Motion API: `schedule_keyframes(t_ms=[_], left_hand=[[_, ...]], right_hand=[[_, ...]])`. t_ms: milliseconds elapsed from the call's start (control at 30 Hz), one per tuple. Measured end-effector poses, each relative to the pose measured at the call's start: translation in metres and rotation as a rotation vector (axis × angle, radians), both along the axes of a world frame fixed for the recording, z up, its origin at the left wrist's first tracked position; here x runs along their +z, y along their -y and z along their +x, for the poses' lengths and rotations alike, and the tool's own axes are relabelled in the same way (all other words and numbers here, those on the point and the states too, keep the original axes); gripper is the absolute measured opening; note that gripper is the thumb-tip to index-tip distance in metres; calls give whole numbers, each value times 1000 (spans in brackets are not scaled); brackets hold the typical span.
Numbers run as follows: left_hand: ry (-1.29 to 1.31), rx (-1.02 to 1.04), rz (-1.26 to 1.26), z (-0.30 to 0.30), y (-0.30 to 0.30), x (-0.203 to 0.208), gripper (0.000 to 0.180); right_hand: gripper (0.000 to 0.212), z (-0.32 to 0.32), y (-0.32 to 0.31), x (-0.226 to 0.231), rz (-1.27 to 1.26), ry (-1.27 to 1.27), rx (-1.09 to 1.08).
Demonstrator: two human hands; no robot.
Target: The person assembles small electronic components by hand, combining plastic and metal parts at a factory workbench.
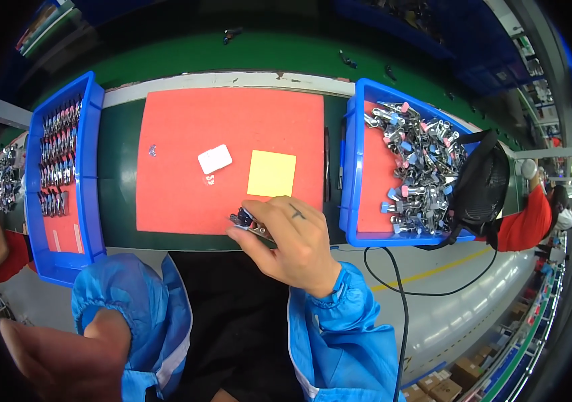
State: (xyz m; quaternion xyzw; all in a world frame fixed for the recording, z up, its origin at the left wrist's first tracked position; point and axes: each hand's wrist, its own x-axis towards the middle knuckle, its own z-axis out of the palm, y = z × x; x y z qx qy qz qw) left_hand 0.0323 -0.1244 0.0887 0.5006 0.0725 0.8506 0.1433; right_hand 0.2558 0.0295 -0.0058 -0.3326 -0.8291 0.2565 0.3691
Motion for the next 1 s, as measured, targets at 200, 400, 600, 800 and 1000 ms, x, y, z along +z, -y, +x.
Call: schedule_keyframes(t_ms=[200,400,600,800,1000], left_hand=[[56,-43,7,-13,17,-11,22],[76,-100,11,-4,-10,-10,22],[127,-131,-1,-8,-7,-19,22],[131,-186,2,-7,-17,-9,22],[182,-206,-10,-21,-25,-23,22]], right_hand=[[34,-3,-5,-2,28,19,13],[33,-3,-4,-3,17,19,16],[33,-3,-3,-4,16,24,20],[32,-4,4,-2,0,31,-17],[33,-8,-5,-3,2,27,8]])
